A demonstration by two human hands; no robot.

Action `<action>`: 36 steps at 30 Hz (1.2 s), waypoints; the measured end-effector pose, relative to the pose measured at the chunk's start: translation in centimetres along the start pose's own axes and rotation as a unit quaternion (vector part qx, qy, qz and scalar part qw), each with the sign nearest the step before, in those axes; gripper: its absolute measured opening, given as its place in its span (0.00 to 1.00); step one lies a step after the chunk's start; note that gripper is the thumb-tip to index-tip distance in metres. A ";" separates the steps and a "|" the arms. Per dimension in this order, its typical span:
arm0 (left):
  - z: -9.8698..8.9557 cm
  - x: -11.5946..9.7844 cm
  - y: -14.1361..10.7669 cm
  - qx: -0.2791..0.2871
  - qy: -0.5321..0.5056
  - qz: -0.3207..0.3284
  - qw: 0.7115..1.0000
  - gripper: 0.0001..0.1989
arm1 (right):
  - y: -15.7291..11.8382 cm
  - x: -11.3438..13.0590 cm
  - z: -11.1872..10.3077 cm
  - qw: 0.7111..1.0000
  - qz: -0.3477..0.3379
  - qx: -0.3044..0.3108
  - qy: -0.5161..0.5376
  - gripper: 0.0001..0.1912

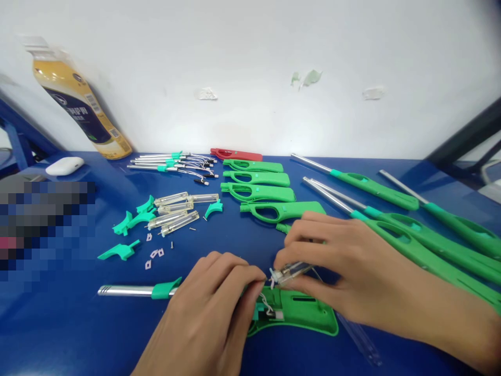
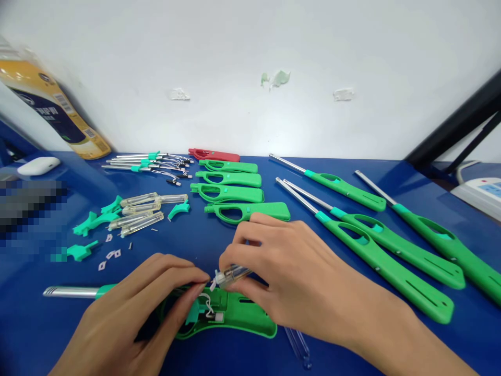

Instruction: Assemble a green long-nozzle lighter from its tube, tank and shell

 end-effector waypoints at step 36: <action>0.2 0.0 -0.3 0.007 0.028 0.016 0.999 0.12 | -0.5 0.7 0.3 0.995 -0.048 -0.036 -0.081 0.08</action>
Point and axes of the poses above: each hand's wrist, its own y-axis towards the middle knuckle, its own z-axis out of the palm, x = y × z, the point moved 5 cm from there along y, towards the middle knuckle, and after that the axes turned 9 degrees about -y, right-handed, at the moved point
